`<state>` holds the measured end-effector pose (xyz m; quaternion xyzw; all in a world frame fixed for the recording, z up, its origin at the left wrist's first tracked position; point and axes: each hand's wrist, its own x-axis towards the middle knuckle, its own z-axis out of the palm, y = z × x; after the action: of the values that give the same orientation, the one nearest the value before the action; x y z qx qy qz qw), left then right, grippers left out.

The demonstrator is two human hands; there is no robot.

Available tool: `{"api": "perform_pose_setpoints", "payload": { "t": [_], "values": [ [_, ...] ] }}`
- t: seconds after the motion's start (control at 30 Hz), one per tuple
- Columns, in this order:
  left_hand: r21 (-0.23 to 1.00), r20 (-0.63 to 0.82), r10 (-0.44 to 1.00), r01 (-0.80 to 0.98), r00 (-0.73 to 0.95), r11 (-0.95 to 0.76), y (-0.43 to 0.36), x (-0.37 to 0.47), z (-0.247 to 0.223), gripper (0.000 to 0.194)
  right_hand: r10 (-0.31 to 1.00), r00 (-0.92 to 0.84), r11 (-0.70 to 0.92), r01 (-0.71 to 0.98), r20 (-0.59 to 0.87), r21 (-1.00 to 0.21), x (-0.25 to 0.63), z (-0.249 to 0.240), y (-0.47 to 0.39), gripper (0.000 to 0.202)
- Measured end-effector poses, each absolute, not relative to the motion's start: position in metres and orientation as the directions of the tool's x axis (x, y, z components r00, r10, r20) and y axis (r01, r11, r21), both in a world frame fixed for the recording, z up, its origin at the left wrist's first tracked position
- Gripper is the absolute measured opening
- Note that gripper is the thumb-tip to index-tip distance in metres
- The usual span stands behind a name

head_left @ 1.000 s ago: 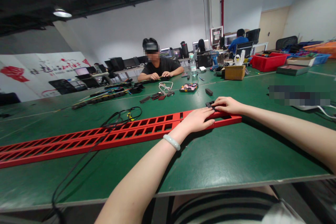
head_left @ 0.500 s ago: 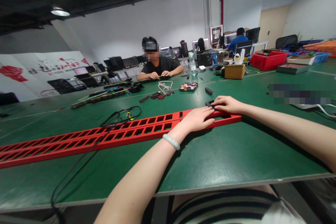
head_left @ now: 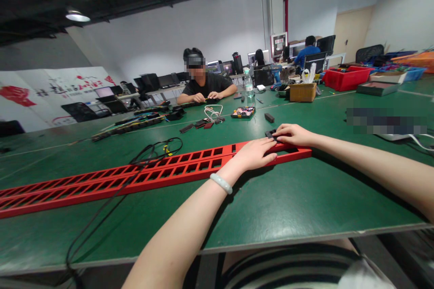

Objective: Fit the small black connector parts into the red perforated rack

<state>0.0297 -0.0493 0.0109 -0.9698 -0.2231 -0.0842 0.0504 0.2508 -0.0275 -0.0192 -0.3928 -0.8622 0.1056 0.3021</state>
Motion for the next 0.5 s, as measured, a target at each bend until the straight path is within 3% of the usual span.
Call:
{"api": "perform_pose_setpoints", "payload": {
  "t": [0.5],
  "values": [
    [-0.067, 0.187, 0.418, 0.436, 0.889, -0.898, -0.0490, 0.0290, 0.0103, 0.047, 0.752, -0.501, 0.657, 0.614, 0.427, -0.437, 0.2502, -0.0187, -0.0278, 0.029]
  ]
}}
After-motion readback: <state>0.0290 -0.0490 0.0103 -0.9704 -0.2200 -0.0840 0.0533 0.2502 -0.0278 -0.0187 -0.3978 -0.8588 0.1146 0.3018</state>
